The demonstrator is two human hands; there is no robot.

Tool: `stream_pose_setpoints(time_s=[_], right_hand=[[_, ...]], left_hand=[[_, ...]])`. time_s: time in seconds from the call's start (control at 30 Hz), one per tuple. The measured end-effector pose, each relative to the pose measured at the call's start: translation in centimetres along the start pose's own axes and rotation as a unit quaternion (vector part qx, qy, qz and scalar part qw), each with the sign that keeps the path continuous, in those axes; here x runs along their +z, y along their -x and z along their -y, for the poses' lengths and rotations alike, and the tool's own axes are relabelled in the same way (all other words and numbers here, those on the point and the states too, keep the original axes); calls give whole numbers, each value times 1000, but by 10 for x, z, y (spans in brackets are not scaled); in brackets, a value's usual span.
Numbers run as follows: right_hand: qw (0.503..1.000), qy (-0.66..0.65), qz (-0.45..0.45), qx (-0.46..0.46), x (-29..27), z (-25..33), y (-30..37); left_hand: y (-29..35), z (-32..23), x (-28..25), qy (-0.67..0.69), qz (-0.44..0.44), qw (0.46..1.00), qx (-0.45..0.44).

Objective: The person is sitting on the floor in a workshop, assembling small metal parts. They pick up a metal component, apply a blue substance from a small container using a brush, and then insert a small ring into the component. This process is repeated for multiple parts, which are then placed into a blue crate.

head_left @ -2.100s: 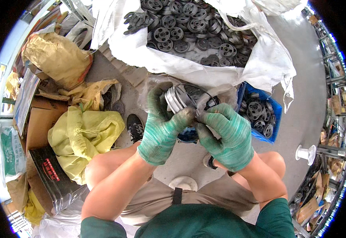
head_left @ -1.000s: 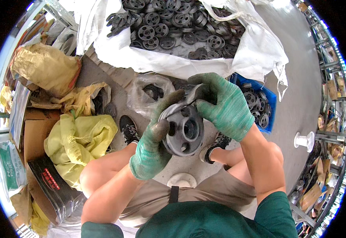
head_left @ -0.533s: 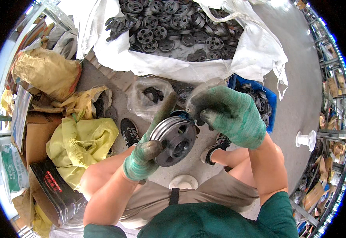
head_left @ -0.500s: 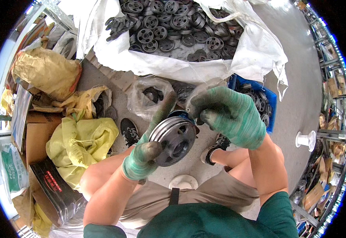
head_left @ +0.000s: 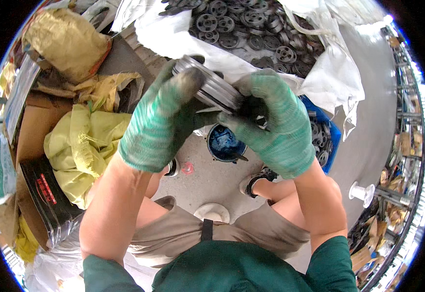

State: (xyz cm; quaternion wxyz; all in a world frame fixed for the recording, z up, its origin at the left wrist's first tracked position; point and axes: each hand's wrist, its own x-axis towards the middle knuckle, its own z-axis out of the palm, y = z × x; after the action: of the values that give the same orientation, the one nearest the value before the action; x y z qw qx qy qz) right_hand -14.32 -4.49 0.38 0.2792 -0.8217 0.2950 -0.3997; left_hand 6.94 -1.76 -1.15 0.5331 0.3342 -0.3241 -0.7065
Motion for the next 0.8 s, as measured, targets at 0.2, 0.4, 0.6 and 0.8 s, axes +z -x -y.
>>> stream_pose_setpoints(time_s=[0.2,0.4,0.6,0.8], right_hand=[[960,-85,-31,264,38,-33,-33],[893,247,238,291,117,-207,13],[811,361,295,352,190,-237,3],[791,401,300,352,217,-255,4]], left_hand=[[0,-34,-24,69,-109,980,149],[6,-55,-31,68,-139,959,236],[12,-55,-46,72,-148,960,229],[20,-62,-47,72,-152,958,232]])
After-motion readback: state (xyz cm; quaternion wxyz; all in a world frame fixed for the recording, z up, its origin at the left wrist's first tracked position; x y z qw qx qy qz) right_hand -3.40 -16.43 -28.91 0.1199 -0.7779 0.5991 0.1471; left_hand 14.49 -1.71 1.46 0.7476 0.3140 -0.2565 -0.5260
